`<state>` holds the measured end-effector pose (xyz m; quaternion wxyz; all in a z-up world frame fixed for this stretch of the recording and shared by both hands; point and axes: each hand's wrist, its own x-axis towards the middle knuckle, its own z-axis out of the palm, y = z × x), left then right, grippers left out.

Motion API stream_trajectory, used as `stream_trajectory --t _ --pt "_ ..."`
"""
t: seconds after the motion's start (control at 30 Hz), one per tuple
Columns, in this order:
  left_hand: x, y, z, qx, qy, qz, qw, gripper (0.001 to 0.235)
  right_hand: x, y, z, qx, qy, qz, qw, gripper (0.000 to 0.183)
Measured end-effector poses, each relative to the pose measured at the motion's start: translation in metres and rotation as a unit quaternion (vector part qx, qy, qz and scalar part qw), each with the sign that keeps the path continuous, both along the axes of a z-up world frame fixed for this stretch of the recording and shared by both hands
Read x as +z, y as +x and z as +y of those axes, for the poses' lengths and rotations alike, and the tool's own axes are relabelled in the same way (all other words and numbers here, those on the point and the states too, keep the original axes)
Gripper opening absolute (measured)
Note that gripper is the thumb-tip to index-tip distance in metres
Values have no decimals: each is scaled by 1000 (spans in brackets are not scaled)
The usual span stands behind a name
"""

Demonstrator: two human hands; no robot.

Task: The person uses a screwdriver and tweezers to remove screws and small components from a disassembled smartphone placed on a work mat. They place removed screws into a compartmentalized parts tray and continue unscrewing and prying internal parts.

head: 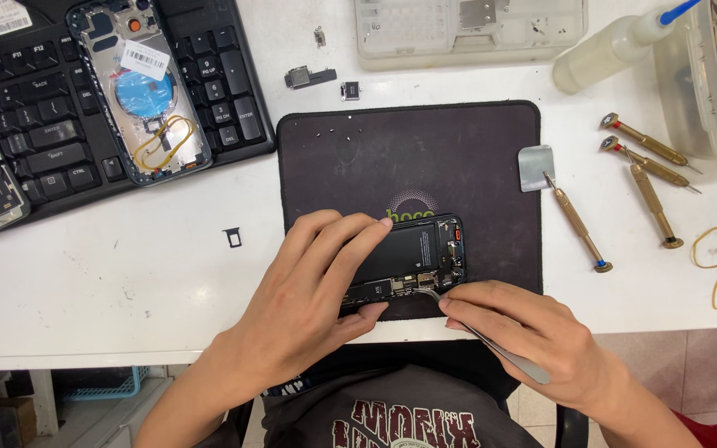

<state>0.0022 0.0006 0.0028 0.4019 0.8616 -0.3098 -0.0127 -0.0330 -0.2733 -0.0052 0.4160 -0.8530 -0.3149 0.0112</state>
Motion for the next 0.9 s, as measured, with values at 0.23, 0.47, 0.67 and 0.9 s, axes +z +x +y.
stream_trajectory --t 0.23,0.47,0.67,0.9 --pt "1 0 0 -1 0 1 1000 86 8 -3 5 -3 -40 -35 999 33" --pt "-1 0 -1 -1 -1 1 1000 87 1 -6 17 -24 -8 -84 996 31" --pt "-1 -1 0 2 2 -5 1000 87 -7 -16 24 -53 -18 -149 987 25" --pt "0 -1 0 6 5 4 1000 87 -13 -25 27 -82 -23 -161 983 25"
